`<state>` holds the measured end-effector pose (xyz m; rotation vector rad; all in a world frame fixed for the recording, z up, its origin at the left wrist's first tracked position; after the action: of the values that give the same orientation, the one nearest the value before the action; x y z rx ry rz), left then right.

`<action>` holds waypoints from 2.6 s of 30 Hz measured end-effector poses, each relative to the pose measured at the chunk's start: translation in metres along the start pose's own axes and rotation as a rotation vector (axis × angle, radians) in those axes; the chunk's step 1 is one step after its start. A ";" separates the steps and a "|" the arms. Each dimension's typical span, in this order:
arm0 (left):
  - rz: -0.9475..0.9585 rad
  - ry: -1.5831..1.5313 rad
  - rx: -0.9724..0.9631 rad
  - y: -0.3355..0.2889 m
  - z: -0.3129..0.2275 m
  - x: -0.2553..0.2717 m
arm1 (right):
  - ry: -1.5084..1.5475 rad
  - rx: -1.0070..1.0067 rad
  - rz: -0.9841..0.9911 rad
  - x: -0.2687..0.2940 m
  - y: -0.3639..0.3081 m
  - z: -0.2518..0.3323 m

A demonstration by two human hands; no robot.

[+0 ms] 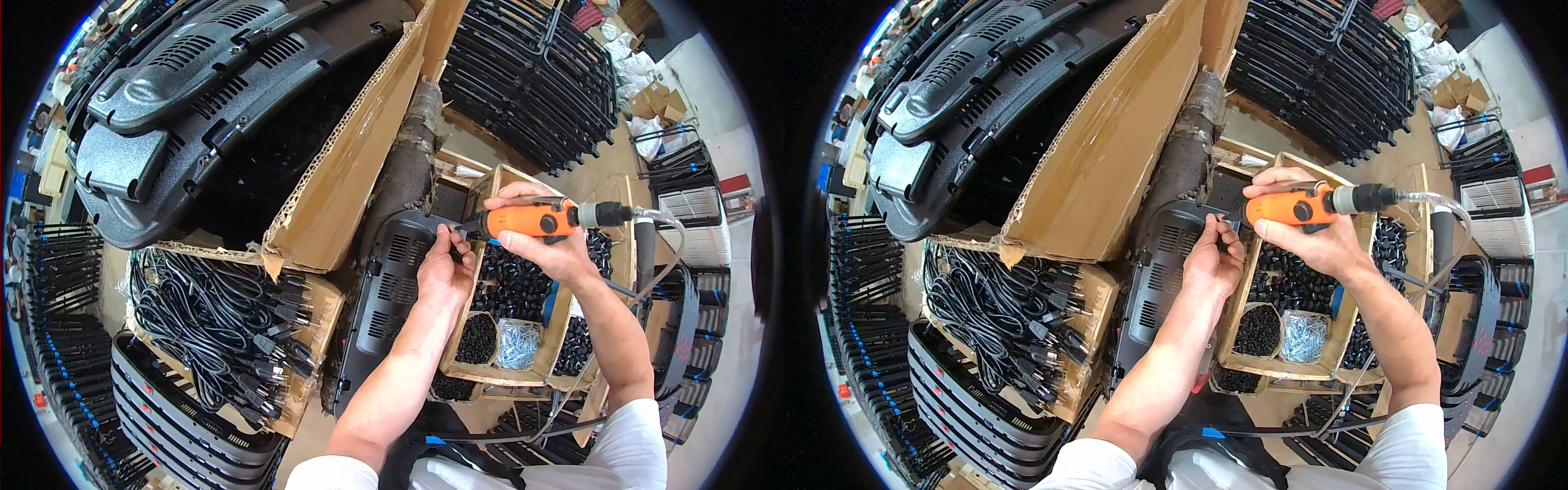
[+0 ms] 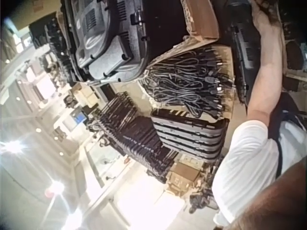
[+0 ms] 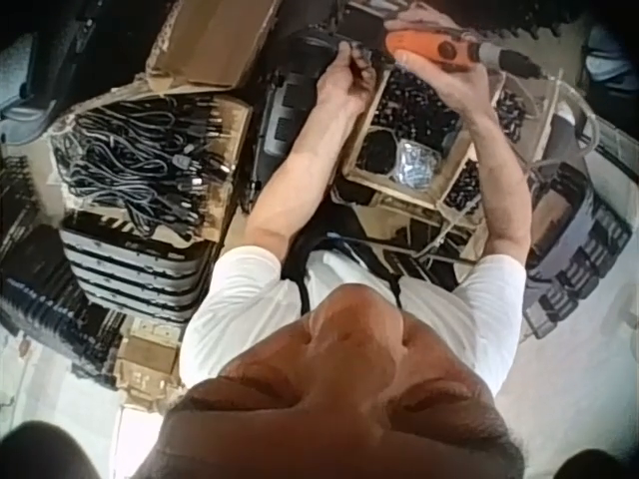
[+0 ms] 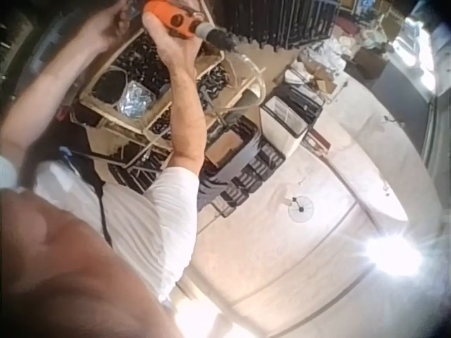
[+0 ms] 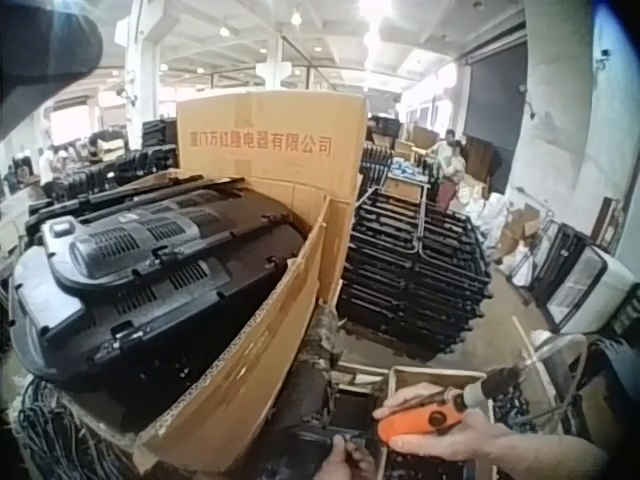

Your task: Assemble various components of a product frame, including attaching parts with screws and managing wiring.

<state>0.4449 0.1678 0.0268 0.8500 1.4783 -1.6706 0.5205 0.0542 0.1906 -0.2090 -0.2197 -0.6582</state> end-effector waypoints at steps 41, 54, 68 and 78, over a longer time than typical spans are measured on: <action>0.112 0.352 -0.002 -0.070 0.001 0.038 | -0.145 -0.007 0.131 -0.035 0.071 -0.021; 0.085 0.267 -0.107 -0.082 -0.021 0.030 | -0.121 -0.029 0.134 -0.032 0.071 -0.028; 0.126 -0.209 -0.149 -0.057 -0.052 0.018 | 0.067 0.032 0.220 -0.073 0.028 0.023; 0.157 -0.260 -0.135 -0.044 -0.071 0.021 | -0.001 0.027 0.193 -0.095 0.050 0.014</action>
<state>0.3968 0.2389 0.0232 0.6317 1.2949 -1.4848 0.4769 0.1520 0.1728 -0.2023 -0.2063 -0.4635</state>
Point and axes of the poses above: each hand's wrist, its own y-axis towards the middle knuckle, its own x-axis out of the back of the hand, z = x × y, the point moved 2 cm from there along y, towards the middle knuckle, and after that the axes turned 15 degrees about z, right-handed, at the moved point
